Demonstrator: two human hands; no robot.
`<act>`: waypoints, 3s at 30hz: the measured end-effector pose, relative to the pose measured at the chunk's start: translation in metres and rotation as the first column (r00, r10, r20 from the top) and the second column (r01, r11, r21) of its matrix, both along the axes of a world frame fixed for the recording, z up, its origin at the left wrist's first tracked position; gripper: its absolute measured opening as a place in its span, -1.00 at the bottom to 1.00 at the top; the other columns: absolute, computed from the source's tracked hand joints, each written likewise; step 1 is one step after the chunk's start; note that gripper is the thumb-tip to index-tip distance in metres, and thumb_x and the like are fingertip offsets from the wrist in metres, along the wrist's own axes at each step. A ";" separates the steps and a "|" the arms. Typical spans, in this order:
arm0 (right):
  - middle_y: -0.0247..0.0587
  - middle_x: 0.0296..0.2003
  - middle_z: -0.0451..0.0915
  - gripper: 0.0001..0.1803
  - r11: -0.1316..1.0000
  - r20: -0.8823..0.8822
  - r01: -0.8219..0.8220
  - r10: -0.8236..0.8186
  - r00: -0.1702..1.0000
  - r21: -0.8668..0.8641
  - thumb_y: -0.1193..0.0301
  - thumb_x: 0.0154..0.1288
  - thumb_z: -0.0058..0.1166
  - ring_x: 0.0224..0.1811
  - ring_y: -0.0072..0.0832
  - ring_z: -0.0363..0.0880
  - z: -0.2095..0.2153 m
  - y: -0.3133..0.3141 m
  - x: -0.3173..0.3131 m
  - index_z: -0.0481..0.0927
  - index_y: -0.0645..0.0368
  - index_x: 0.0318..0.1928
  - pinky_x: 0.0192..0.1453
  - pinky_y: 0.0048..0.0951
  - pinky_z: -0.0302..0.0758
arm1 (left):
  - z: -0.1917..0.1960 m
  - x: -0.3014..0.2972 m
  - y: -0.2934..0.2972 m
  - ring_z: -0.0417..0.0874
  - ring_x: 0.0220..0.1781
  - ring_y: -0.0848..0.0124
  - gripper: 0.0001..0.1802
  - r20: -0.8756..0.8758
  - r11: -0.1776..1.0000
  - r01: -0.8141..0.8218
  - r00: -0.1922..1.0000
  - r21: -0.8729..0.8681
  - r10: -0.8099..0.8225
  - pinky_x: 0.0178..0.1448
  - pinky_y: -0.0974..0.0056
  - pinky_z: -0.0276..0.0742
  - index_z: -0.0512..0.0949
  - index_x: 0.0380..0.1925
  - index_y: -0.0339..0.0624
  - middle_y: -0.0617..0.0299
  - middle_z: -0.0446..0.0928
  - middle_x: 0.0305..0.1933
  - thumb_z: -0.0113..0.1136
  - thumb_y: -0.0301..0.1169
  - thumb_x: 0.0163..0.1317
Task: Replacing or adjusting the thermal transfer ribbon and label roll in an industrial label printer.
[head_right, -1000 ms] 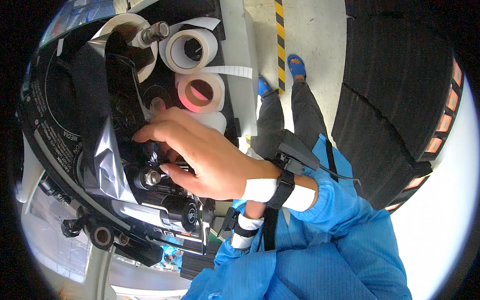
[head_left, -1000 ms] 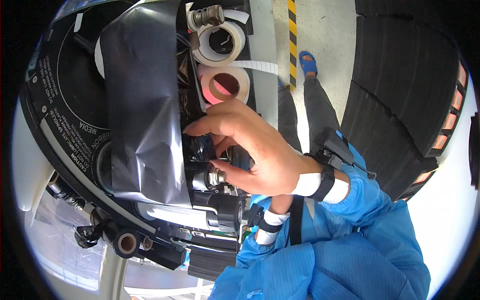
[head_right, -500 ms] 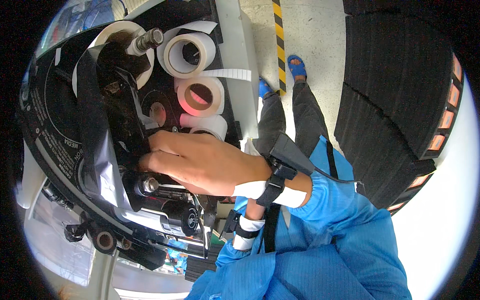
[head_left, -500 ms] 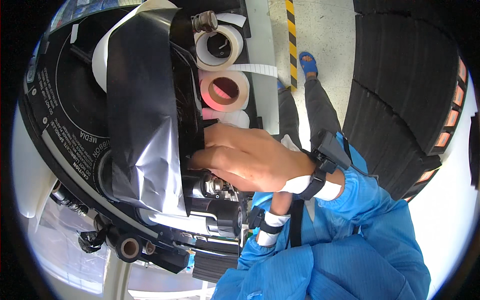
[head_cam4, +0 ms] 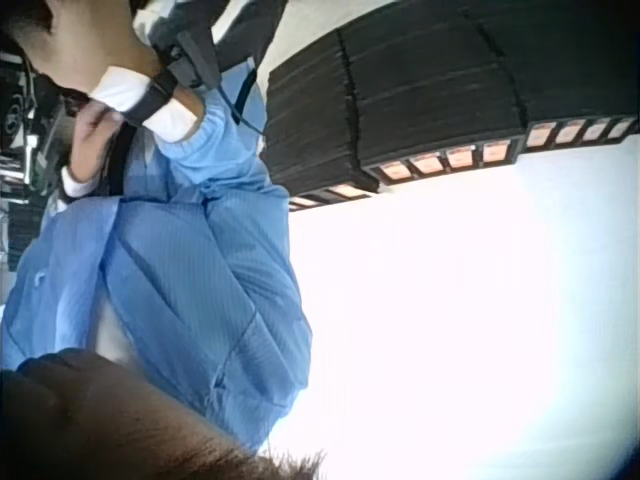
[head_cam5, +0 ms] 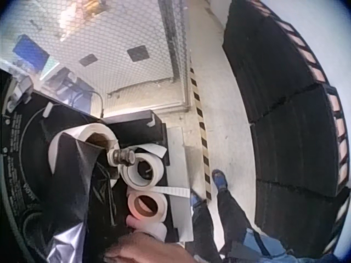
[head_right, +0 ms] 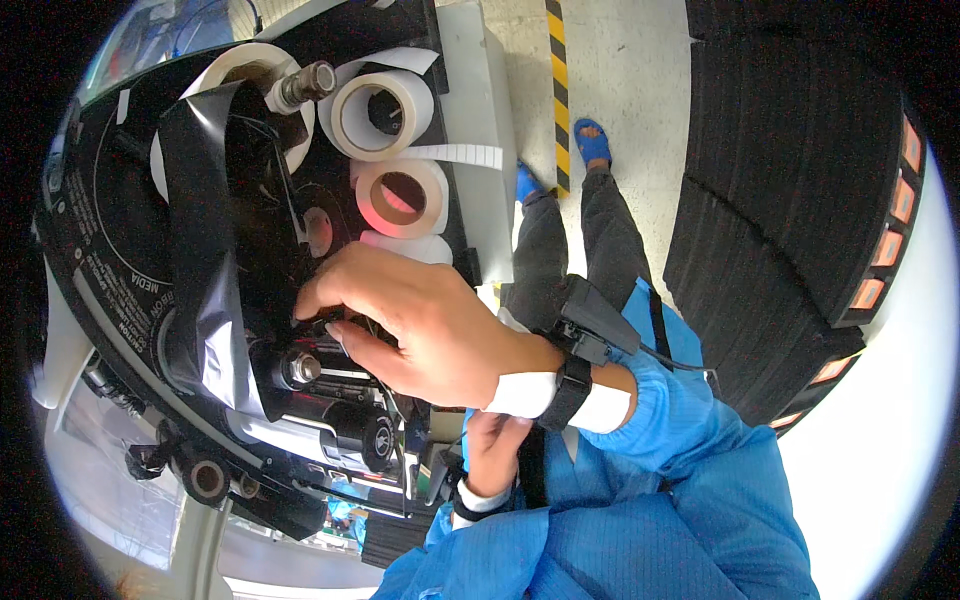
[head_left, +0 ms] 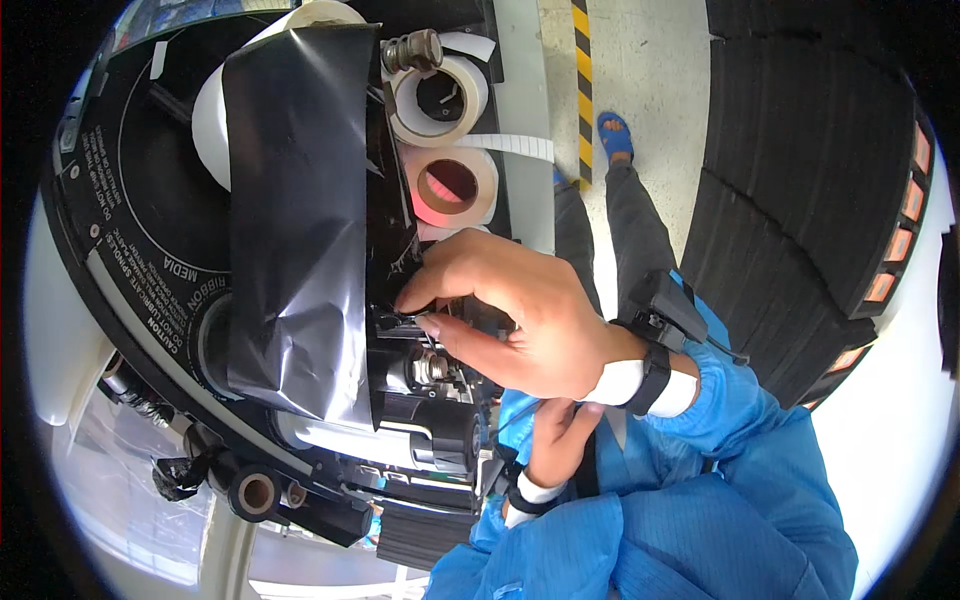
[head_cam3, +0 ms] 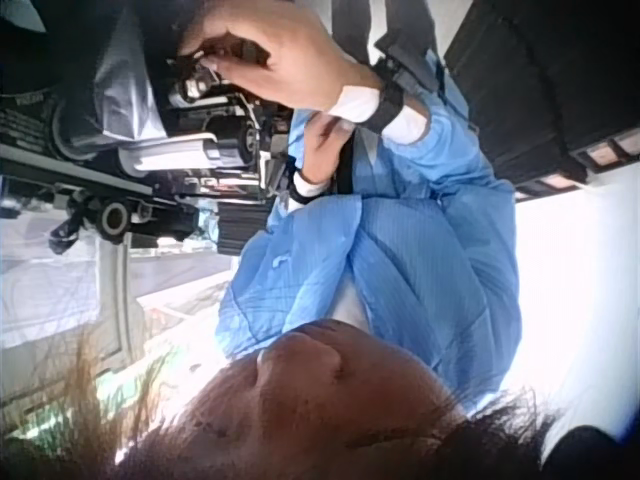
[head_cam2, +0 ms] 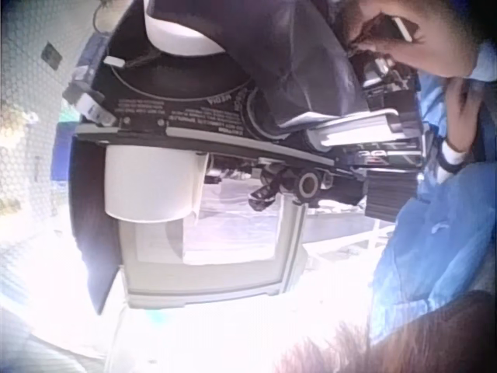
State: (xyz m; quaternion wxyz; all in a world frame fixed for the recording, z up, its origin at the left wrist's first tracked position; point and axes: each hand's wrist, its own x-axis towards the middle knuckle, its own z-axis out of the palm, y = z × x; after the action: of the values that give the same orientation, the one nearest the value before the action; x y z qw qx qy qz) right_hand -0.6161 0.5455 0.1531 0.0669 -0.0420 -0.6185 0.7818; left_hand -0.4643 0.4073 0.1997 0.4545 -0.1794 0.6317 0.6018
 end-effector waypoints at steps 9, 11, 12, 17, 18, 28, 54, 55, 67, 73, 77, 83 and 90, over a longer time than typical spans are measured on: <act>-0.15 0.16 0.56 -0.48 0.967 0.221 -0.103 0.156 0.963 -0.233 0.73 0.24 0.28 0.09 -0.38 0.67 0.006 0.012 -0.003 0.55 0.21 0.21 0.19 -0.35 0.66 | 0.038 -0.030 0.047 0.54 0.34 -0.03 -0.38 -0.419 0.871 -0.480 0.773 0.106 0.477 0.01 0.03 0.64 0.38 0.36 -0.28 -0.30 0.35 0.43 0.26 -0.25 0.39; -0.16 0.24 0.52 -0.46 0.933 0.282 -0.102 0.207 0.937 -0.345 0.75 0.27 0.28 0.19 -0.43 0.62 0.008 0.018 0.000 0.52 0.25 0.25 0.28 -0.37 0.65 | 0.038 -0.043 0.059 0.38 0.49 -0.03 -0.24 -0.352 0.845 -0.523 0.776 0.106 0.524 0.15 -0.04 0.60 0.24 0.48 -0.23 -0.26 0.23 0.53 0.28 -0.22 0.36; -0.17 0.26 0.50 -0.43 0.917 0.310 -0.086 0.219 0.925 -0.390 0.76 0.26 0.27 0.19 -0.45 0.61 0.007 0.020 0.000 0.49 0.25 0.27 0.30 -0.37 0.63 | 0.037 -0.052 0.065 0.23 0.63 -0.03 -0.08 -0.289 0.824 -0.557 0.776 0.101 0.560 0.29 -0.12 0.57 0.10 0.60 -0.17 -0.23 0.10 0.63 0.30 -0.19 0.34; -0.17 0.25 0.46 -0.42 0.866 0.299 -0.093 0.268 0.916 -0.491 0.80 0.26 0.25 0.18 -0.46 0.61 0.010 0.022 -0.006 0.44 0.28 0.27 0.27 -0.37 0.64 | 0.041 -0.068 0.095 -0.06 0.76 -0.04 0.31 -0.241 0.679 -0.717 0.639 0.157 0.731 0.73 -0.27 -0.10 -0.42 0.70 0.12 -0.09 -0.21 0.76 0.40 -0.16 0.23; -0.17 0.25 0.46 -0.42 0.867 0.301 -0.098 0.273 0.914 -0.489 0.80 0.26 0.25 0.18 -0.46 0.61 0.010 0.024 -0.007 0.44 0.28 0.27 0.27 -0.37 0.64 | 0.038 -0.072 0.101 -0.10 0.77 -0.04 0.32 -0.273 0.660 -0.730 0.608 0.176 0.745 0.73 -0.27 -0.11 -0.42 0.70 0.14 -0.10 -0.24 0.76 0.40 -0.16 0.22; -0.11 0.23 0.44 -0.37 0.727 0.386 -0.086 0.456 0.802 -0.681 0.67 0.25 0.35 0.05 -0.44 0.61 0.007 0.046 -0.019 0.40 0.30 0.30 0.16 -0.36 0.65 | 0.003 -0.083 0.100 -0.09 0.75 0.03 0.36 -0.392 0.641 -0.719 0.526 0.268 0.754 0.73 -0.09 -0.05 -0.40 0.68 -0.20 -0.07 -0.21 0.75 0.39 -0.11 0.16; -0.30 -0.23 0.67 -0.40 0.813 0.494 -0.116 0.452 0.743 -0.570 0.62 0.23 0.42 -0.16 -0.61 0.66 0.007 0.043 -0.024 0.46 0.31 0.24 -0.04 -0.57 0.56 | -0.018 -0.064 0.085 -0.30 0.79 -0.10 0.26 -0.326 0.589 -0.595 0.496 0.548 0.805 0.65 -0.35 -0.04 -0.11 0.70 -0.06 -0.02 -0.44 0.80 0.42 -0.05 0.10; -0.30 -0.22 0.67 -0.40 0.835 0.493 -0.143 0.442 0.749 -0.531 0.62 0.23 0.42 -0.16 -0.61 0.66 0.006 0.045 -0.023 0.47 0.31 0.25 -0.03 -0.57 0.56 | -0.014 -0.067 0.087 -0.31 0.79 -0.09 0.27 -0.313 0.610 -0.647 0.525 0.458 0.792 0.65 -0.35 -0.04 -0.11 0.70 -0.11 -0.01 -0.43 0.80 0.41 -0.03 0.10; -0.33 -0.32 0.66 -0.52 0.811 0.461 -0.279 0.536 0.707 -0.515 0.42 0.23 0.53 -0.22 -0.69 0.61 0.010 0.052 -0.023 0.65 0.38 0.07 -0.16 -0.62 0.51 | -0.011 -0.050 0.074 -0.20 0.79 -0.04 0.12 -0.339 0.660 -0.581 0.572 0.476 0.747 0.64 -0.44 -0.02 0.00 0.67 -0.13 0.02 -0.28 0.80 0.32 0.01 0.21; -0.22 -0.33 0.65 -0.65 0.878 0.367 -0.374 0.467 0.804 -0.298 0.31 0.31 0.45 -0.23 -0.55 0.59 0.015 0.023 0.010 0.59 0.32 -0.16 -0.13 -0.42 0.53 | -0.003 -0.024 0.054 -0.15 0.76 -0.11 0.11 -0.359 0.691 -0.566 0.594 0.449 0.720 0.65 -0.41 -0.05 0.01 0.65 -0.17 -0.04 -0.20 0.77 0.30 -0.03 0.18; -0.36 -0.20 0.65 -0.68 0.880 0.428 -0.245 0.421 0.800 -0.407 0.44 0.32 0.43 -0.19 -0.66 0.58 0.021 0.027 0.023 0.57 0.26 -0.03 -0.13 -0.57 0.52 | 0.012 -0.026 0.056 -0.22 0.80 0.03 0.30 -0.243 0.699 -0.568 0.674 0.434 0.698 0.67 -0.31 -0.06 -0.19 0.70 -0.15 0.02 -0.23 0.78 0.43 -0.14 0.09; -0.41 -0.23 0.60 -0.69 0.864 0.422 -0.218 0.424 0.802 -0.453 0.49 0.32 0.42 -0.18 -0.72 0.55 0.023 0.028 0.026 0.55 0.20 -0.05 -0.15 -0.63 0.49 | 0.028 -0.037 0.063 -0.36 0.80 0.00 0.41 -0.252 0.761 -0.528 0.732 0.377 0.633 0.67 -0.33 -0.08 -0.42 0.70 -0.04 0.07 -0.47 0.79 0.48 -0.18 0.12; -0.36 -0.20 0.64 -0.69 0.870 0.345 -0.356 0.468 0.813 -0.342 0.49 0.31 0.41 -0.14 -0.63 0.60 0.027 0.035 0.016 0.58 0.24 -0.02 -0.06 -0.53 0.55 | 0.035 -0.042 0.069 -0.41 0.80 -0.02 0.39 -0.290 0.765 -0.527 0.717 0.371 0.634 0.65 -0.35 -0.03 -0.50 0.69 -0.02 0.03 -0.53 0.78 0.42 -0.21 0.17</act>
State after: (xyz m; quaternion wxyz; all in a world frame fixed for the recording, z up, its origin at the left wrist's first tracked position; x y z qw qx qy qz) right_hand -0.6001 0.5807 0.1805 -0.2453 -0.0803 -0.5038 0.8244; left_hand -0.5066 0.4761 0.2345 0.1213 -0.1818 0.5357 0.8156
